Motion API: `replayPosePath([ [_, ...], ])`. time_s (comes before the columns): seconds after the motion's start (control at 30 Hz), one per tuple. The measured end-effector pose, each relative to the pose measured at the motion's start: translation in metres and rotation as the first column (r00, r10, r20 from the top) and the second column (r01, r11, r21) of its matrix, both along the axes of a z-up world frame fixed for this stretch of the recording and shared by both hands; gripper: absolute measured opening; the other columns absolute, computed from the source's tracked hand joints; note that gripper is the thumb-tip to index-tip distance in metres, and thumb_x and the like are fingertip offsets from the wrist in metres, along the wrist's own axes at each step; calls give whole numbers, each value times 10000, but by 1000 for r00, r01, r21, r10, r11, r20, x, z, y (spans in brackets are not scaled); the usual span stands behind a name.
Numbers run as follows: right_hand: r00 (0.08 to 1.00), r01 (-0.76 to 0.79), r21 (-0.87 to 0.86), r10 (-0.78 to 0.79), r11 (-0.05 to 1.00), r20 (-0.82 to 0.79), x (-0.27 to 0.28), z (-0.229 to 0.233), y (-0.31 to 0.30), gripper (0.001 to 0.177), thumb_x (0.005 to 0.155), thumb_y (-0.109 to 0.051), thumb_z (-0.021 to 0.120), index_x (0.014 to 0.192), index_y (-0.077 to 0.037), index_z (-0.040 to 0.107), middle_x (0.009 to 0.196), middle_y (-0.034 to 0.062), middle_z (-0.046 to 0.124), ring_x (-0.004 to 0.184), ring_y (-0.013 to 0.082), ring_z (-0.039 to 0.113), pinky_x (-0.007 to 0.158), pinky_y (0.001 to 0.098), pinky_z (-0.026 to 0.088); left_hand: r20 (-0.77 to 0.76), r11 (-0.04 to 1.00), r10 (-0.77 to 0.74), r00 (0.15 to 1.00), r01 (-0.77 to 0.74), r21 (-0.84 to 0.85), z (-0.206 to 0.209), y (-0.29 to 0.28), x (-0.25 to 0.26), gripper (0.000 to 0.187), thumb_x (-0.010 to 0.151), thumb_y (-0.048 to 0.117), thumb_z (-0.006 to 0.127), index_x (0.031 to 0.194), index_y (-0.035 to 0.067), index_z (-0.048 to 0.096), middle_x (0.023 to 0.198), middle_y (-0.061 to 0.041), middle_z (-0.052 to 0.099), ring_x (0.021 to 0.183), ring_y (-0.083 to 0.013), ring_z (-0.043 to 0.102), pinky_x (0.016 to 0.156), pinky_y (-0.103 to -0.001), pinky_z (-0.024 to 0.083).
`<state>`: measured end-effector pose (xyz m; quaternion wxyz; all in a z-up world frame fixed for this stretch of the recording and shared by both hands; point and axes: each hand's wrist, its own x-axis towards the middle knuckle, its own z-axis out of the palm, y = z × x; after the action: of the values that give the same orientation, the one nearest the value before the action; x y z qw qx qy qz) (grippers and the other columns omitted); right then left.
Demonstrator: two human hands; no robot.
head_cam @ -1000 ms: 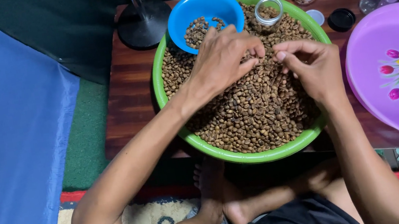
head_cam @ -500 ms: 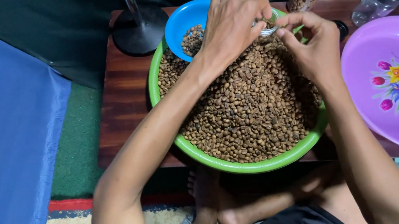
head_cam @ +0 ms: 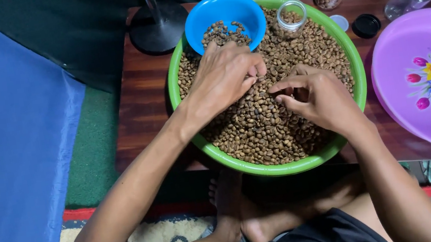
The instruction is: Manually sorting coffee beans by hand from a large green basin into smaller containers.
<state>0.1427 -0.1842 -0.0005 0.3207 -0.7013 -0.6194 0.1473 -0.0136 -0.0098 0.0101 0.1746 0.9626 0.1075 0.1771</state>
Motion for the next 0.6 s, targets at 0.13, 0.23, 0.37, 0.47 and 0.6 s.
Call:
replayPosePath([
  [0.13, 999, 39, -38, -38, 999, 17, -4, 0, 0, 240, 859, -105, 776, 1095, -130, 815, 865, 140, 665, 652, 275, 603, 535, 398, 452, 12, 999, -34, 999, 34, 19, -16, 3, -8, 191, 789, 90, 806, 935, 193, 741, 804, -7, 704, 883, -261, 646, 748, -430, 391],
  [0.23, 995, 71, -51, -67, 996, 69, -7, -3, 1, 248, 871, -126, 781, 1116, -139, 819, 856, 118, 661, 647, 245, 596, 538, 386, 450, 60, 997, -62, 996, 59, 55, -27, 6, -10, 231, 788, 119, 813, 987, 185, 717, 842, -16, 689, 919, -270, 640, 771, -444, 405],
  [0.37, 992, 79, -61, -72, 995, 103, -7, -6, 1, 209, 881, -139, 781, 1086, -128, 818, 863, 115, 654, 629, 229, 582, 521, 371, 455, 46, 996, 4, 999, -8, 86, -30, 6, -10, 250, 792, 155, 811, 1018, 204, 716, 821, 14, 672, 890, -241, 628, 763, -435, 406],
  [0.47, 993, 86, -25, -84, 996, 81, -9, -7, 2, 207, 877, -124, 784, 1081, -110, 807, 866, 131, 656, 670, 265, 611, 532, 386, 462, 69, 994, 16, 998, -23, 110, -36, 8, -5, 233, 807, 178, 804, 1018, 203, 709, 834, 10, 661, 892, -242, 622, 765, -434, 409],
  [0.6, 995, 103, 71, -102, 992, -19, 8, -26, 3, 215, 860, -125, 810, 1074, -116, 784, 896, 110, 677, 731, 256, 638, 543, 355, 489, 92, 983, 16, 996, -33, 183, -29, 3, -3, 171, 827, 224, 805, 981, 217, 733, 867, 1, 650, 881, -237, 605, 761, -422, 401],
])
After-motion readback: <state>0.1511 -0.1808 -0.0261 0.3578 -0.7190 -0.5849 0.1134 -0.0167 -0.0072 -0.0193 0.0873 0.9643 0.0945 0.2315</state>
